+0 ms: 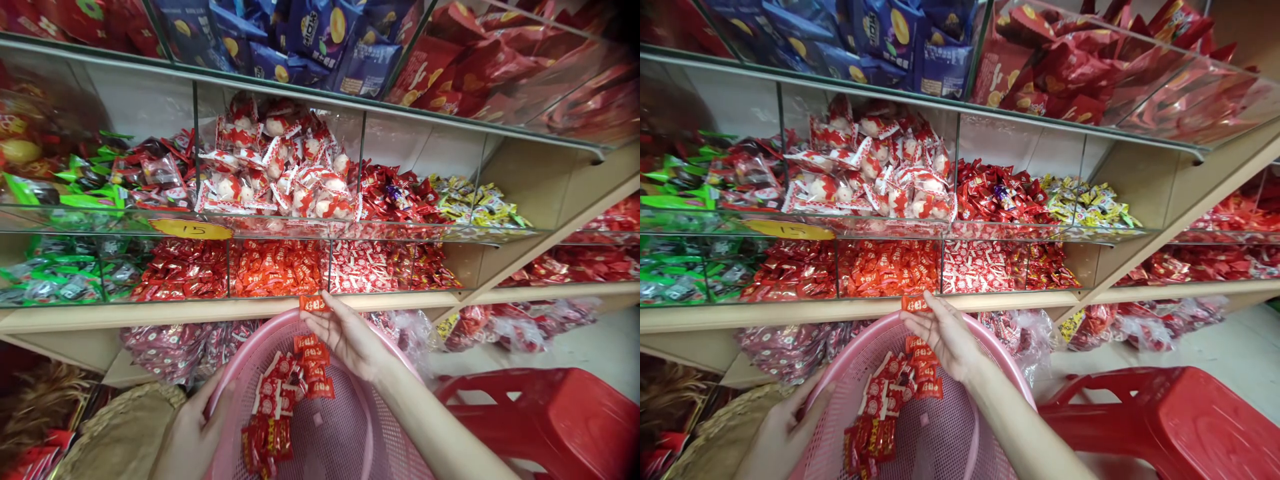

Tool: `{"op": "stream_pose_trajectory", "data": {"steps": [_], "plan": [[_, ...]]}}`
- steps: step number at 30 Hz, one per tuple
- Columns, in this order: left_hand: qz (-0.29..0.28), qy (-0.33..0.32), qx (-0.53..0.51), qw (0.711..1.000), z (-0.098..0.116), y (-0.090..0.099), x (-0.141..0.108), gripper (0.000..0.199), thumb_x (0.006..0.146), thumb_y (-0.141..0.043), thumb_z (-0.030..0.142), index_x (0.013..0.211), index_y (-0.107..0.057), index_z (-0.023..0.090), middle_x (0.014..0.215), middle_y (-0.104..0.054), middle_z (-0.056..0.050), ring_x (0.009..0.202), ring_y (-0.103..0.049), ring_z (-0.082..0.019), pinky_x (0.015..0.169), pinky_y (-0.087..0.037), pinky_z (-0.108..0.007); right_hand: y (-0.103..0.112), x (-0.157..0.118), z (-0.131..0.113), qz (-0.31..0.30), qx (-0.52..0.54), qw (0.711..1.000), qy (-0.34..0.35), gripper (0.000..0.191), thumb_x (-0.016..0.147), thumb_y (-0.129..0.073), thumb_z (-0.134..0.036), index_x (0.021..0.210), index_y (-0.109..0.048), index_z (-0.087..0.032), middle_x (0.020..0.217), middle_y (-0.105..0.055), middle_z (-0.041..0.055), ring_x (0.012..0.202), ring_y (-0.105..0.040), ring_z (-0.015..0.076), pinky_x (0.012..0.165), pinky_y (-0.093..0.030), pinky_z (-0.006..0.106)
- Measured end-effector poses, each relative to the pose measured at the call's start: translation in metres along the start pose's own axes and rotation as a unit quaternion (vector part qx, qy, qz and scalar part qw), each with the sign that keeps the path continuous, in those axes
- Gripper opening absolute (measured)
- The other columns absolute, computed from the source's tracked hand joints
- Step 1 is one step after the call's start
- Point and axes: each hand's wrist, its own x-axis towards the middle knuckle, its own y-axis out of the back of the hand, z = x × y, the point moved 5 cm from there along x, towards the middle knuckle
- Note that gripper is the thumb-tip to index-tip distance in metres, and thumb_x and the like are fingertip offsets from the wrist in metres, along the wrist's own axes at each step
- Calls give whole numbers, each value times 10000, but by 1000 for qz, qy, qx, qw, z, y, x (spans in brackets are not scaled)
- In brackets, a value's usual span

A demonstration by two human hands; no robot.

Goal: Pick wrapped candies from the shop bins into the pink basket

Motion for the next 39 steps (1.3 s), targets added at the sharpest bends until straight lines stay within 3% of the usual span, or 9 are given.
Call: {"op": "stream_pose_trajectory", "data": {"steps": [6, 11, 17, 23, 27, 31, 35, 39], "plan": [[-2, 3, -6, 1000, -6, -3, 2, 766, 740, -404, 649, 1275, -477, 105, 817, -628, -39, 441, -246, -83, 413, -291, -232, 1, -2, -1, 9, 9, 1000, -7, 312, 744, -685, -335, 897, -487, -149, 793, -693, 110, 809, -693, 184, 774, -551, 259], [-5, 4, -12, 1000, -6, -2, 1, 779, 731, -403, 664, 1251, -498, 91, 834, -618, -48, 453, -280, -87, 445, -342, -239, 0, -2, -1, 10, 10, 1000, -6, 364, 747, -675, -363, 969, -486, -147, 818, -693, 118, 831, -691, 196, 770, -554, 267], [-1, 3, -9, 1000, -8, -4, 2, 794, 733, -399, 660, 1267, -485, 79, 719, -621, -28, 444, -250, -89, 413, -280, -231, 4, -1, 1, 8, 9, 1000, 3, 297, 701, -719, -282, 876, -519, -148, 824, -691, 83, 829, -689, 181, 788, -548, 260], [9, 10, -1, 1000, -5, -1, 1, 797, 718, -386, 674, 1237, -521, 83, 1027, -640, -110, 424, -305, -78, 400, -312, -235, 22, -3, 2, 52, -16, 998, 22, 273, 630, -768, -229, 763, -540, -160, 735, -689, 28, 728, -692, 154, 653, -553, 207], [8, 3, -16, 1000, -5, 0, 1, 752, 729, -426, 638, 1253, -511, 106, 1074, -632, -95, 422, -316, -75, 436, -365, -232, 35, -7, 5, 57, -47, 997, 25, 251, 620, -776, -238, 744, -575, -152, 648, -657, -21, 609, -645, 77, 572, -506, 142], [7, -1, -13, 1000, -6, 0, 2, 746, 726, -432, 637, 1258, -506, 120, 865, -654, -36, 411, -294, -82, 398, -319, -228, 47, -9, 10, 64, -70, 995, 30, 242, 625, -776, -245, 740, -588, -148, 665, -655, -19, 628, -632, 61, 610, -494, 133], [7, 6, -13, 1000, -5, 0, 2, 789, 712, -433, 653, 1265, -494, 93, 584, -558, 23, 403, -298, -101, 410, -328, -232, 53, -10, 11, 71, -92, 992, 46, 287, 634, -769, -263, 830, -579, -173, 704, -652, -24, 646, -641, 80, 625, -502, 173], [21, -31, -11, 999, 0, 3, 2, 669, 731, -474, 583, 1217, -549, 129, 599, -596, 20, 368, -321, -107, 384, -337, -233, 59, -9, 11, 79, -150, 984, 63, 406, 649, -748, -305, 995, -566, -196, 712, -640, -29, 649, -644, 98, 586, -487, 190]]}}
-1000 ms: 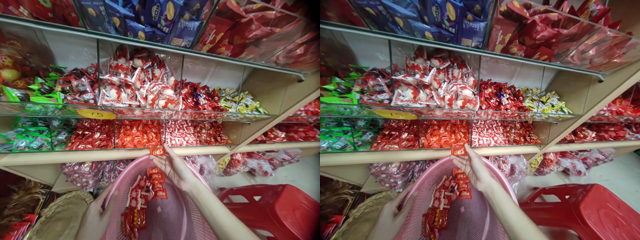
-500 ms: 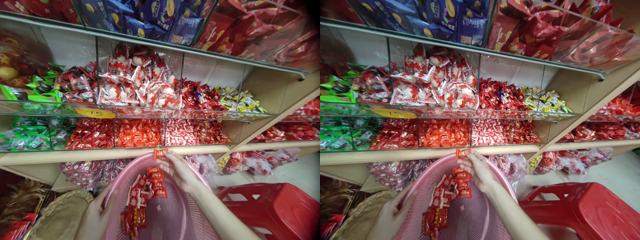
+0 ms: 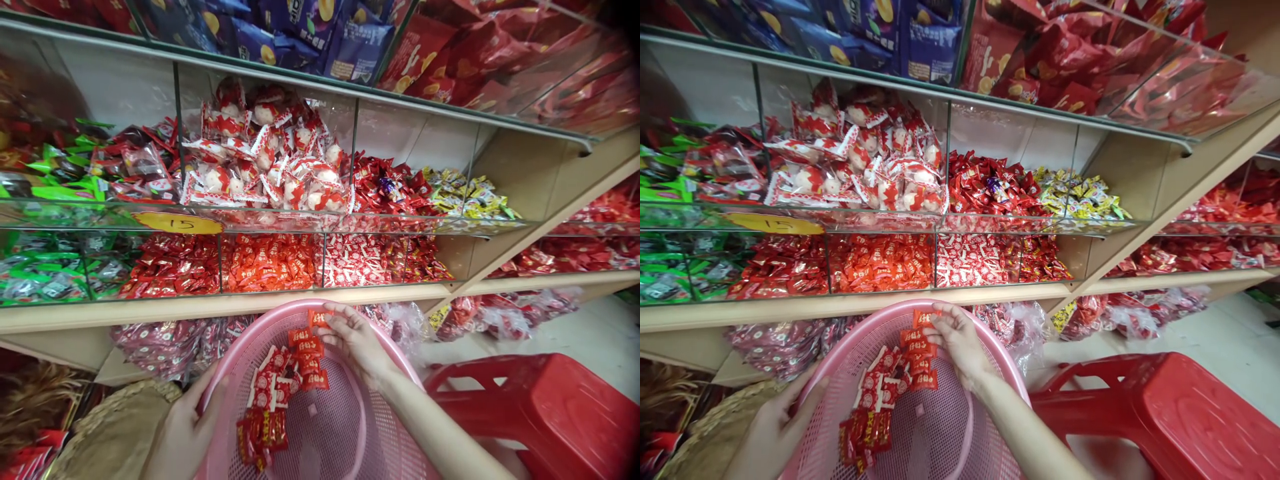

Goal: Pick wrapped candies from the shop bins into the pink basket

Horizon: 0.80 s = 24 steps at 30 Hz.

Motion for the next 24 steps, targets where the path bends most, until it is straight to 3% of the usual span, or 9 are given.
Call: {"op": "stream_pose_trajectory", "data": {"steps": [6, 11, 14, 16, 17, 21, 24], "plan": [[-8, 4, -1, 1000, -1, 0, -1, 673, 742, -472, 580, 1242, -525, 132, 850, -657, -22, 396, -342, -84, 443, -394, -223, 6, 9, 14, -29, -95, 994, 33, 380, 649, -723, -369, 923, -563, -160, 629, -583, -50, 534, -552, 75, 484, -403, 177], [-7, 22, 22, 999, 3, 0, 0, 760, 748, -394, 643, 1242, -512, 78, 724, -638, -13, 371, -301, -83, 414, -380, -227, 3, 17, 24, -27, -158, 985, 64, 312, 683, -673, -355, 895, -553, -160, 585, -559, -56, 485, -465, 75, 467, -361, 198], [9, -20, 25, 999, 8, 2, 2, 670, 770, -417, 594, 1201, -556, 100, 854, -673, -46, 518, -524, -123, 580, -472, -221, -1, 21, 28, -27, -224, 969, 104, 203, 719, -623, -335, 793, -550, -161, 578, -558, -41, 480, -444, 83, 472, -348, 211], [22, -58, 24, 998, 10, 3, 2, 594, 780, -445, 554, 1167, -587, 126, 942, -676, -55, 702, -604, -155, 697, -479, -219, -2, 23, 31, -9, -292, 948, 128, 148, 754, -577, -309, 768, -556, -164, 565, -555, -33, 482, -451, 98, 481, -351, 223], [23, -65, 26, 997, 10, 4, 2, 577, 783, -450, 542, 1167, -589, 134, 949, -679, -53, 699, -608, -155, 681, -482, -217, -2, 23, 31, 4, -332, 933, 142, 128, 772, -551, -293, 776, -563, -166, 568, -560, -26, 492, -465, 109, 490, -357, 230], [8, -33, 35, 999, 4, 1, 1, 620, 790, -424, 556, 1215, -552, 124, 942, -685, -62, 434, -506, -114, 460, -446, -222, -3, 16, 28, 42, -487, 848, 204, 136, 826, -475, -244, 897, -573, -183, 703, -637, 20, 605, -560, 159, 569, -401, 261], [9, -43, 20, 999, 5, 1, 0, 617, 780, -438, 554, 1194, -566, 114, 1060, -657, -84, 676, -624, -157, 625, -488, -219, -3, 13, 25, 50, -550, 805, 217, 151, 839, -464, -238, 941, -565, -191, 764, -657, 43, 677, -601, 185, 621, -421, 275]]}}
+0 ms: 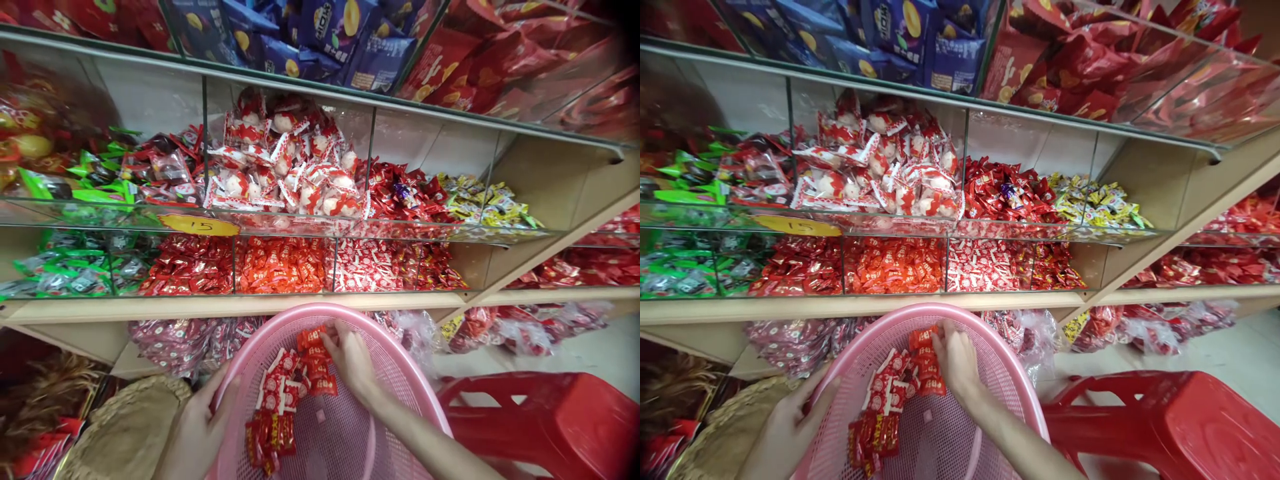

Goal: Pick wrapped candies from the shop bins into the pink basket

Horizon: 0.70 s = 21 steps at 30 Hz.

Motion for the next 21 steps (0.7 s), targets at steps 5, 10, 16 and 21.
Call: {"op": "stream_pose_trajectory", "data": {"steps": [5, 10, 16, 21], "plan": [[-3, 3, -9, 1000, 5, 2, -1, 617, 776, -429, 559, 1173, -579, 112, 1072, -653, -84, 949, -613, -198, 828, -456, -243, 3, 0, 2, 4, -33, 999, 3, 165, 836, -486, -273, 951, -581, -203, 769, -665, 49, 685, -619, 192, 610, -433, 265], [4, 3, 22, 1000, 12, 6, -4, 599, 789, -392, 551, 1159, -591, 124, 705, -665, -37, 742, -615, -206, 658, -486, -248, 12, -2, -7, 7, -18, 1000, 5, 183, 850, -469, -298, 939, -589, -193, 771, -671, 51, 688, -623, 189, 621, -446, 268], [-26, 48, 13, 998, -2, -1, -4, 773, 773, -354, 638, 1268, -482, 58, 767, -664, -42, 402, -379, -107, 459, -406, -237, 69, -38, -14, 62, 37, 997, -26, 267, 863, -445, -397, 947, -597, -193, 822, -687, 50, 683, -633, 181, 622, -478, 274], [-6, -5, 2, 1000, 0, 1, 0, 630, 799, -412, 553, 1227, -533, 107, 1138, -623, -88, 849, -611, -176, 753, -455, -225, 123, -131, 37, 261, 13, 957, -128, 393, 787, -548, -452, 1097, -577, -214, 1064, -647, 89, 882, -630, 235, 735, -512, 328]]}}
